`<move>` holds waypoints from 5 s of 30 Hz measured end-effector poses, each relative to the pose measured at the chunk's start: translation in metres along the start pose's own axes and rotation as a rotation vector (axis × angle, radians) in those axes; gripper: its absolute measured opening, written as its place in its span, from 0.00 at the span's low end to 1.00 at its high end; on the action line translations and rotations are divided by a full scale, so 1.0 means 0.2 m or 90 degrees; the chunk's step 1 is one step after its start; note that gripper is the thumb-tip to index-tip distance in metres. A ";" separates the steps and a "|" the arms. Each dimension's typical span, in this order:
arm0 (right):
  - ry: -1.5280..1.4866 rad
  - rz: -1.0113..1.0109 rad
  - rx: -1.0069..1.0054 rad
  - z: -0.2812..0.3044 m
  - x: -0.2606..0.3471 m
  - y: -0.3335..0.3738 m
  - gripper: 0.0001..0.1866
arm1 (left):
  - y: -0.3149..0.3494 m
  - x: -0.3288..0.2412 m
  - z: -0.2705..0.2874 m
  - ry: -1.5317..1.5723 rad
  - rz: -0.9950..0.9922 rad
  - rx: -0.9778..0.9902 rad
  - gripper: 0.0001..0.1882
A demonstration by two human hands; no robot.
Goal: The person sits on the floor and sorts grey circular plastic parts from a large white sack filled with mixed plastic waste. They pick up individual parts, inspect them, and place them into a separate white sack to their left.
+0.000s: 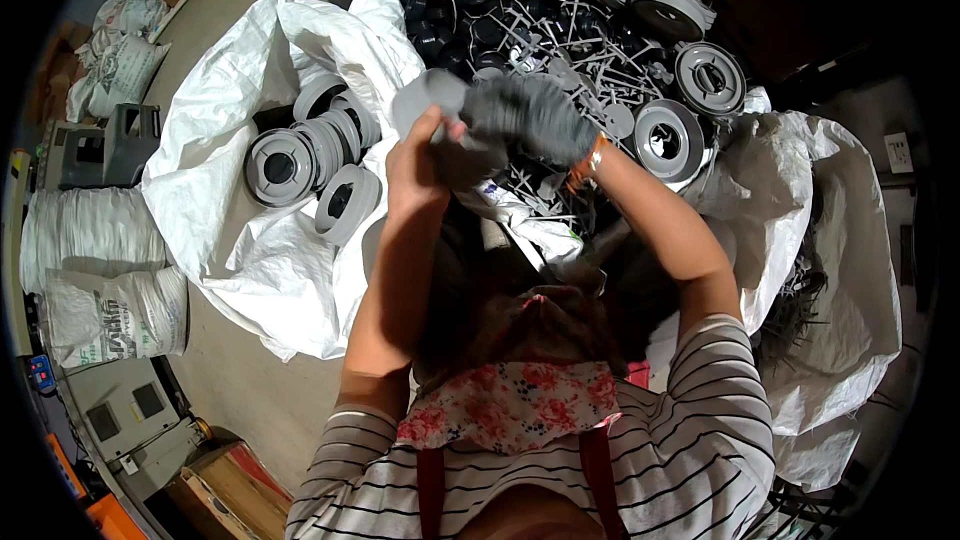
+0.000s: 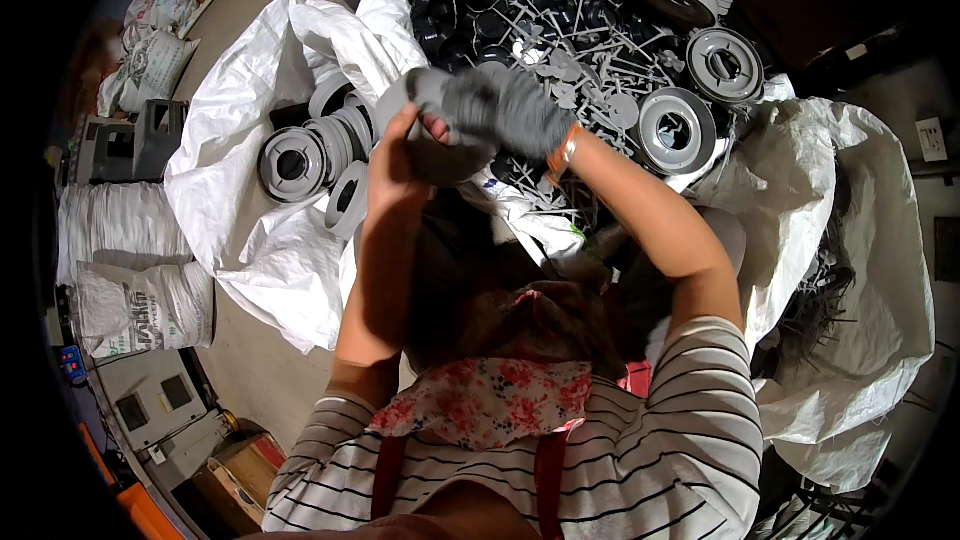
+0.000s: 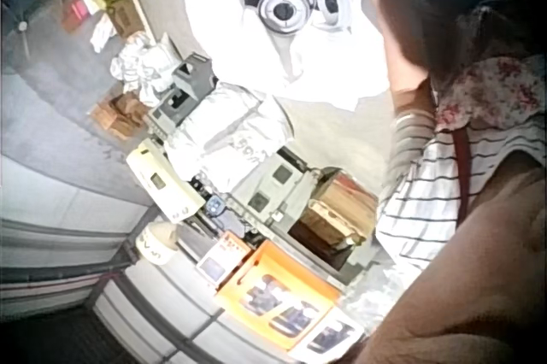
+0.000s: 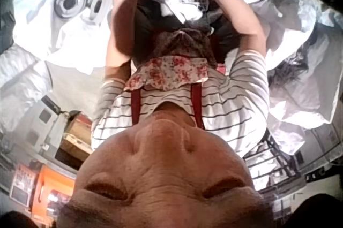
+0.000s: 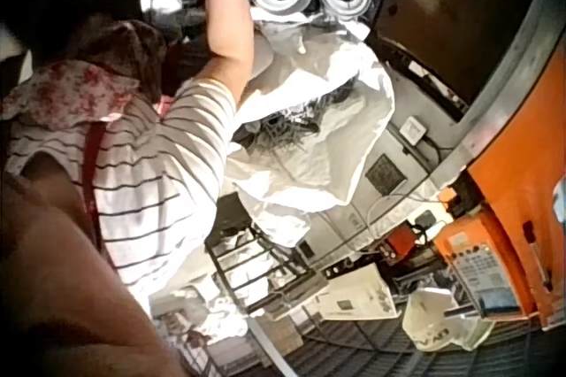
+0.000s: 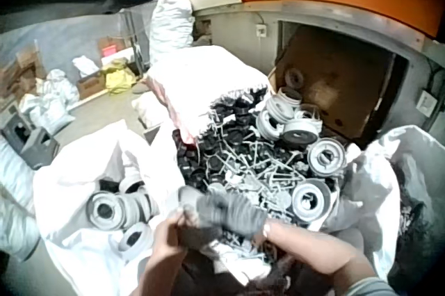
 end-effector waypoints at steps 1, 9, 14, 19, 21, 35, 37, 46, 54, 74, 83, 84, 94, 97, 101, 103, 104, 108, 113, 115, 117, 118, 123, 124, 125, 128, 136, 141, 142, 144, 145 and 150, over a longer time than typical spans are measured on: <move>-0.530 -0.250 -0.057 0.03 0.03 -0.13 0.15 | -0.01 -0.02 0.05 -0.004 -0.038 -0.041 0.17; 0.128 -0.262 0.320 -0.67 -0.40 -0.39 0.32 | 0.04 -0.06 -0.02 -0.160 -0.128 -0.013 0.12; 0.183 -0.335 0.368 -0.65 -0.46 -0.33 0.30 | 0.01 -0.02 -0.02 -0.145 -0.160 -0.038 0.12; -0.084 -0.392 0.096 -0.28 -0.39 -0.16 0.34 | 0.00 -0.01 -0.03 -0.127 -0.170 0.047 0.16; -0.159 -0.352 0.028 -0.02 -0.13 -0.10 0.40 | -0.01 0.02 0.01 -0.139 -0.166 0.079 0.18; 0.094 0.041 0.156 0.14 0.06 0.28 0.33 | 0.10 0.11 -0.16 -0.189 0.116 0.329 0.20; 0.123 0.064 0.130 0.11 0.06 0.32 0.32 | 0.09 0.11 -0.16 -0.181 0.145 0.345 0.20; -0.147 -0.258 0.101 0.14 0.02 0.32 0.45 | 0.09 0.21 -0.24 -0.263 0.084 0.320 0.17; -0.608 -0.627 0.161 0.13 -0.03 0.36 0.36 | 0.09 0.23 -0.23 -0.276 0.011 0.305 0.11; 0.208 -0.568 0.222 0.23 -0.27 0.50 0.37 | 0.08 -0.15 -0.12 -0.615 -0.546 -0.200 0.55; 0.057 -0.503 0.046 0.02 -0.51 0.69 0.40 | 0.01 0.21 -0.14 -0.326 -0.025 0.168 0.39; 0.017 -0.380 -0.045 0.03 -0.40 0.64 0.34 | 0.03 0.23 -0.18 -0.369 -0.023 0.169 0.38; -0.101 -0.631 -0.226 0.41 -0.56 0.63 0.38 | -0.03 0.26 -0.31 -0.066 0.093 0.153 0.14; 0.156 -0.989 -0.184 0.48 -1.16 1.10 0.29 | -0.05 0.24 -0.29 -0.117 0.042 0.109 0.13; 0.244 -0.656 -0.256 0.34 -1.57 1.44 0.24 | -0.04 0.25 -0.33 -0.243 0.001 0.162 0.14; 0.231 -0.674 -0.045 0.27 -1.56 1.31 0.24 | -0.06 0.24 -0.30 -0.243 0.005 0.162 0.14; 0.227 -0.679 0.061 0.26 -1.52 1.25 0.24 | -0.06 0.24 -0.28 -0.242 0.009 0.164 0.14; 0.004 -0.682 -0.121 0.38 -0.78 0.71 0.23 | 0.00 0.20 -0.34 -0.314 0.023 0.115 0.14; -0.016 -0.274 -0.147 0.33 -0.20 0.44 0.22 | 0.04 0.23 -0.41 -0.414 -0.018 0.289 0.13; -0.132 -0.170 -0.048 0.24 -0.13 0.39 0.17 | 0.01 0.24 -0.35 -0.555 -0.118 0.315 0.09; -0.201 -0.194 0.029 0.23 -0.12 0.36 0.22 | 0.01 0.22 -0.31 -0.738 -0.233 0.403 0.07; -0.200 -0.236 0.049 0.23 -0.13 0.34 0.29 | 0.06 0.19 -0.37 -0.663 -0.182 0.394 0.06; 0.010 -0.153 -0.065 0.22 -0.04 0.30 0.35 | 0.04 0.21 -0.29 -0.397 0.027 0.323 0.11; 0.060 -0.129 -0.038 0.21 -0.02 0.29 0.33 | 0.03 0.20 -0.27 -0.379 0.038 0.320 0.10; 0.085 -0.087 -0.024 0.19 -0.02 0.29 0.31 | 0.03 0.20 -0.26 -0.360 0.049 0.316 0.08; 0.158 0.037 0.017 0.14 -0.01 0.31 0.25 | 0.07 0.17 -0.28 -0.302 0.089 0.310 0.10; -0.044 0.006 0.028 0.08 -0.01 0.28 0.20 | 0.10 0.16 -0.27 -0.255 0.108 0.304 0.12; -0.111 -0.168 -0.091 0.14 -0.01 0.28 0.34 | 0.06 0.16 -0.20 -0.423 -0.002 0.389 0.12; -0.138 -0.177 -0.111 0.12 -0.01 0.29 0.35 | 0.06 0.17 -0.21 -0.445 -0.003 0.372 0.12; -0.192 -0.196 -0.151 0.08 -0.02 0.31 0.36 | 0.06 0.18 -0.22 -0.493 -0.029 0.338 0.10; -0.274 -0.254 -0.152 0.04 -0.06 0.32 0.37 | 0.07 0.20 -0.25 -0.517 -0.050 0.324 0.09; -0.450 -0.368 0.034 0.01 -0.15 0.33 0.38 | 0.09 0.18 -0.24 -0.487 -0.016 0.295 0.08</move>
Point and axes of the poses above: each hand's wrist, its own y-axis away from the middle knuckle, its own z-axis out of the back of the hand, x = y × z, the point moved 2 cm from there along -y, towards the middle knuckle, and after that the axes turned 7 degrees about x, right-handed, at the moved point
